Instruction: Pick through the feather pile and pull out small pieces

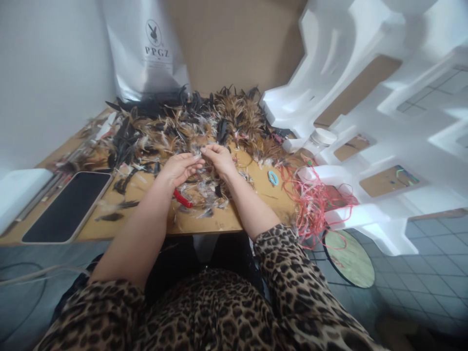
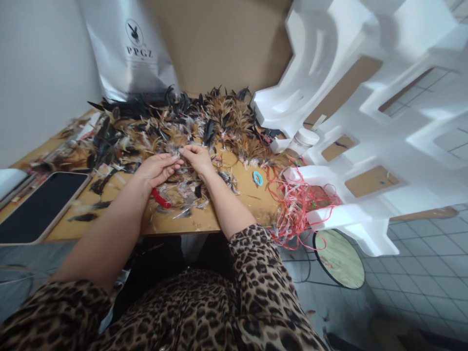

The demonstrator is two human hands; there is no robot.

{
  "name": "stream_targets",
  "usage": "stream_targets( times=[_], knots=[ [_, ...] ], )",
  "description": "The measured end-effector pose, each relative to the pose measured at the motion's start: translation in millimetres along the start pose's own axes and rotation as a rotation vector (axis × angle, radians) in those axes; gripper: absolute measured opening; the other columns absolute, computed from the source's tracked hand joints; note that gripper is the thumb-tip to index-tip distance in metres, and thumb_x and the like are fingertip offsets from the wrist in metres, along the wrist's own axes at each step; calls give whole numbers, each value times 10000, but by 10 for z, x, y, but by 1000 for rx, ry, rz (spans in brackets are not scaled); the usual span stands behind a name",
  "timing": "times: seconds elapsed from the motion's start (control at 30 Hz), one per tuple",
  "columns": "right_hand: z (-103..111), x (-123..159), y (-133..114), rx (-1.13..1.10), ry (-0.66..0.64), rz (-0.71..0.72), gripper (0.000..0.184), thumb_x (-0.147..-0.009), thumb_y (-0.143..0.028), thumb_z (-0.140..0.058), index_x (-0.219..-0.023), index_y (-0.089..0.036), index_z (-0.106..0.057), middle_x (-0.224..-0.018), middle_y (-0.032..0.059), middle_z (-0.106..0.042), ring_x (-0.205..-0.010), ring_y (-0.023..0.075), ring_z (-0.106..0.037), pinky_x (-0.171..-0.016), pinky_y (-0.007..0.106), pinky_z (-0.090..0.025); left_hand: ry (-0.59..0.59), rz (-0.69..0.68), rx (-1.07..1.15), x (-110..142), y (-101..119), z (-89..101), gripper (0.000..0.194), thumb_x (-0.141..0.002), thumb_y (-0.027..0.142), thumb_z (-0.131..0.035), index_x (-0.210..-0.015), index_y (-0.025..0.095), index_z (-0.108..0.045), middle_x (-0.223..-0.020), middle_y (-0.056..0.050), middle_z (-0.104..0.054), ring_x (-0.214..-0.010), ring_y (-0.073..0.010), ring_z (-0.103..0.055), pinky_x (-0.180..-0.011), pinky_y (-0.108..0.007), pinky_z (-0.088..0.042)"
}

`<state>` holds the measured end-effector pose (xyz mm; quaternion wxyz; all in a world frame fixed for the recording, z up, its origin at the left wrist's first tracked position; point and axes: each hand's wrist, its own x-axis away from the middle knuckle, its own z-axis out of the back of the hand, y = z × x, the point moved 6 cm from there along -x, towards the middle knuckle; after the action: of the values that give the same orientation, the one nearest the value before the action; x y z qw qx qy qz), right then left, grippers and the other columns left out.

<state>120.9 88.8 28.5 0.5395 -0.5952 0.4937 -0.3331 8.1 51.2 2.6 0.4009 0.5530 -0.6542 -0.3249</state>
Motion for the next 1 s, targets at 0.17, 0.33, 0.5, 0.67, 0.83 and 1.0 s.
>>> stream_targets(
  times=[0.17, 0.33, 0.5, 0.67, 0.83, 1.0],
  knots=[
    [1, -6, 2, 69, 2, 28, 301, -566, -389, -707, -668, -140, -572, -569, -54, -536, -517, 42, -421, -526, 182, -348, -1, -40, -87, -19, -10, 11, 62, -680, 117, -666, -709, 69, -640, -644, -66, -653, -500, -58, -582, -440, -117, -432],
    [97, -55, 19, 180, 51, 71, 254, -641, -382, -645, -724, -143, -619, -592, -38, -559, -532, 56, -434, -555, 194, -368, 106, -153, -56, -25, 88, 82, 69, -670, 139, -671, -690, 88, -630, -652, -52, -650, -496, -45, -564, -449, -116, -422],
    [240, -115, 3, 558, 81, 179, 179, -670, -310, -587, -689, -140, -639, -642, -19, -602, -584, 76, -485, -614, 209, -385, 250, -248, 63, -33, 179, 214, 61, -696, 154, -653, -695, 106, -615, -652, -29, -639, -517, -25, -556, -465, -95, -404],
    [189, -95, 10, 771, -87, 159, 164, -680, -256, -542, -700, -136, -652, -597, -21, -580, -546, 81, -476, -558, 206, -357, 287, -273, 124, -58, 177, 272, 28, -708, 136, -629, -713, 108, -623, -660, -26, -642, -517, -23, -552, -456, -95, -399],
    [10, 19, -71, 955, -193, 268, 182, -693, -277, -577, -804, -162, -663, -690, -3, -577, -630, 106, -503, -616, 227, -379, 287, -279, 150, -60, 182, 281, 55, -699, 126, -635, -661, 108, -601, -644, -24, -638, -490, -18, -537, -446, -95, -397],
    [-153, 127, -16, 1233, -208, 354, 198, -720, -312, -595, -870, -200, -660, -821, 34, -562, -795, 156, -516, -720, 265, -388, 253, -283, 134, -51, 182, 268, 65, -669, 135, -660, -657, 113, -600, -659, -24, -646, -504, -27, -545, -435, -101, -396]
  ],
)
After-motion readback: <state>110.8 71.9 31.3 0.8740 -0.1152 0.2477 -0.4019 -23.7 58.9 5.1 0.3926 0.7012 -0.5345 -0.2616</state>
